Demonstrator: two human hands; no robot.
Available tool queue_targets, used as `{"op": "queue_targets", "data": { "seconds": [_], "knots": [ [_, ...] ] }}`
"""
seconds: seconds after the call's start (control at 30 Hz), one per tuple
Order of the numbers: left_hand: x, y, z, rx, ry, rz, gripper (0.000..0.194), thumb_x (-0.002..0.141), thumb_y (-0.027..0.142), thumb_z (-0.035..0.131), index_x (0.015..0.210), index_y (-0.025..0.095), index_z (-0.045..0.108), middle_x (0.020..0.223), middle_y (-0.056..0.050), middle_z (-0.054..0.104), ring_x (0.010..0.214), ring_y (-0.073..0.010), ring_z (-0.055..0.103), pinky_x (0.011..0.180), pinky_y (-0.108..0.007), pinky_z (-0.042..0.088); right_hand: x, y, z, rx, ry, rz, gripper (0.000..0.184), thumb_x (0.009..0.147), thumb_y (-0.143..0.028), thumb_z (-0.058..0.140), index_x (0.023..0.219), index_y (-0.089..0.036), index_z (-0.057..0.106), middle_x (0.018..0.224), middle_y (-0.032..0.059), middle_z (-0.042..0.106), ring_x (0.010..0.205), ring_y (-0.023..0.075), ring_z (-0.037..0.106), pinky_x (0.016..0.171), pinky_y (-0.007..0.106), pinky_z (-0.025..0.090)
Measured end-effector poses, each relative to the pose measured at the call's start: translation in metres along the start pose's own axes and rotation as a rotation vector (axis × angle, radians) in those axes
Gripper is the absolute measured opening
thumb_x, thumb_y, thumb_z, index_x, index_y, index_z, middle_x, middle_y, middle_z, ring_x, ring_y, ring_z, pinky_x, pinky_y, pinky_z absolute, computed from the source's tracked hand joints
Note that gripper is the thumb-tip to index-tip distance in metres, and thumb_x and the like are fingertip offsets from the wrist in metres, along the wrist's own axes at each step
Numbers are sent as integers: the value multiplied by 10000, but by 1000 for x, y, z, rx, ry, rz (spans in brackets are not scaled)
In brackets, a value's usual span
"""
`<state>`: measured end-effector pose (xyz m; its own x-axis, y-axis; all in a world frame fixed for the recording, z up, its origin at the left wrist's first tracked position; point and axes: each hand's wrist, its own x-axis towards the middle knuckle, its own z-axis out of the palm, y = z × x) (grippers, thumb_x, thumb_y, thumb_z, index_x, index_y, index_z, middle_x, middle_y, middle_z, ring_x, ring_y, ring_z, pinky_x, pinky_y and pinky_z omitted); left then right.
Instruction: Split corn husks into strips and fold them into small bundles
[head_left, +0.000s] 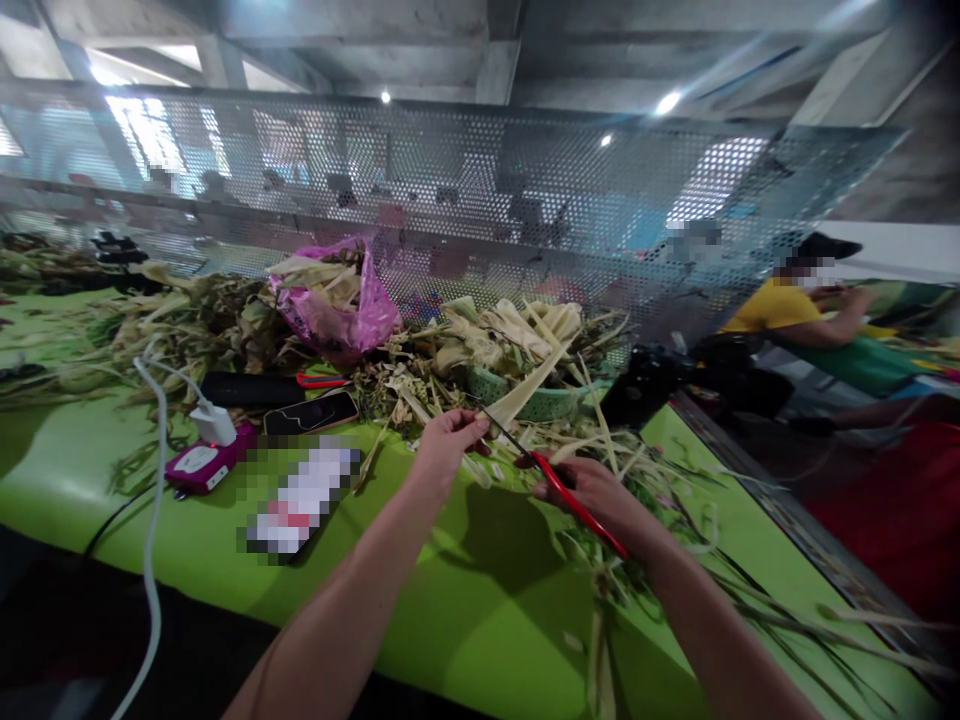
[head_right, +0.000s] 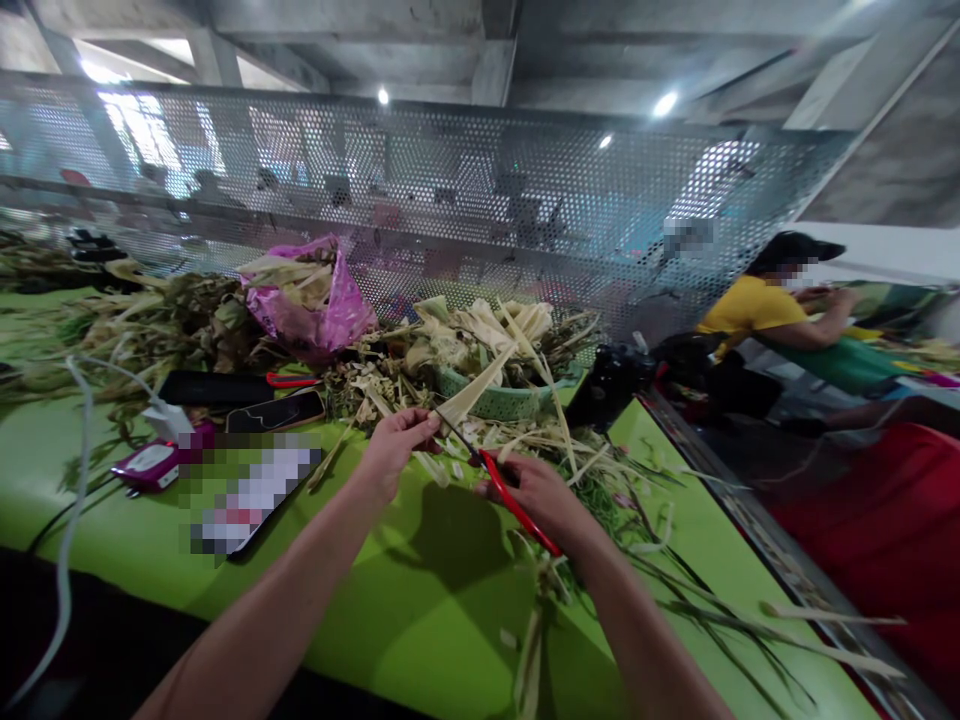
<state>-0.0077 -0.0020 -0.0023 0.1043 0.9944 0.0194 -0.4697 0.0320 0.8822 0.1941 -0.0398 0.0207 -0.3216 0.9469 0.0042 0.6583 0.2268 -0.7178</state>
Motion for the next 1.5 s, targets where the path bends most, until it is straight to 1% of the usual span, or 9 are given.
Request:
{"op": "queue_targets", "data": {
  "seconds": [0.3,0.5,0.6,0.67,0.77,0.93,1.13,1.33,1.5],
  "knots": [
    [1,-2,-5,27,10,37,274,621,359,767,724,131,653,636,6,606,519,-75,545,567,-213,414,3,13,1,-177,64,-23,308,782,-452,578,946,-227,710,815,8,713,760,242,655,676,313,511],
    [-3,0,-2,4,13,34,233,650,322,739,751,136,640,658,12,586,560,-70,534,587,-203,406,7,31,3,-420,198,-24,434,784,-266,550,1215,-224,578,1152,72,668,992,273,632,878,355,468],
    [-5,0,2,15,-8,28,221,662,318,730,755,139,639,685,5,594,575,-68,520,596,-200,403,5,31,2,-605,204,46,415,788,-218,531,1198,-199,589,1167,108,657,940,272,646,822,346,472],
    [-8,-1,5,35,-22,27,207,667,310,727,747,141,639,691,3,593,586,-68,506,603,-199,399,2,23,0,-658,298,118,435,815,-227,520,1249,-218,553,1137,116,663,887,272,654,765,352,474],
    [-12,-3,12,103,-43,48,186,665,299,729,733,149,645,667,12,575,596,-76,481,598,-200,382,-5,3,-2,-551,521,49,426,877,-290,482,1300,-256,502,1167,103,625,867,253,644,751,366,480],
    [-17,-12,24,193,-91,101,174,693,315,705,719,155,640,626,23,545,584,-82,438,565,-205,327,-11,-21,6,-130,528,-239,329,877,-344,533,1187,-244,581,1214,91,580,729,169,614,749,340,509],
    [-25,-18,33,170,-108,104,153,709,294,696,747,157,641,665,15,572,607,-86,457,591,-212,347,-6,-14,21,63,462,-126,266,817,-434,616,898,-187,669,818,42,685,708,180,613,652,285,482],
    [-27,-23,36,196,-112,130,150,731,302,675,774,167,625,684,18,564,610,-84,466,595,-207,371,-7,-10,23,157,481,-124,177,814,-345,612,815,-175,661,709,12,654,641,146,577,612,257,452],
    [-33,-31,40,373,-139,101,208,756,330,639,899,184,599,806,-13,608,678,-114,514,609,-224,391,-12,-7,3,102,566,-159,147,789,-313,646,755,-169,645,676,-11,609,620,117,524,592,231,408]
  ]
}}
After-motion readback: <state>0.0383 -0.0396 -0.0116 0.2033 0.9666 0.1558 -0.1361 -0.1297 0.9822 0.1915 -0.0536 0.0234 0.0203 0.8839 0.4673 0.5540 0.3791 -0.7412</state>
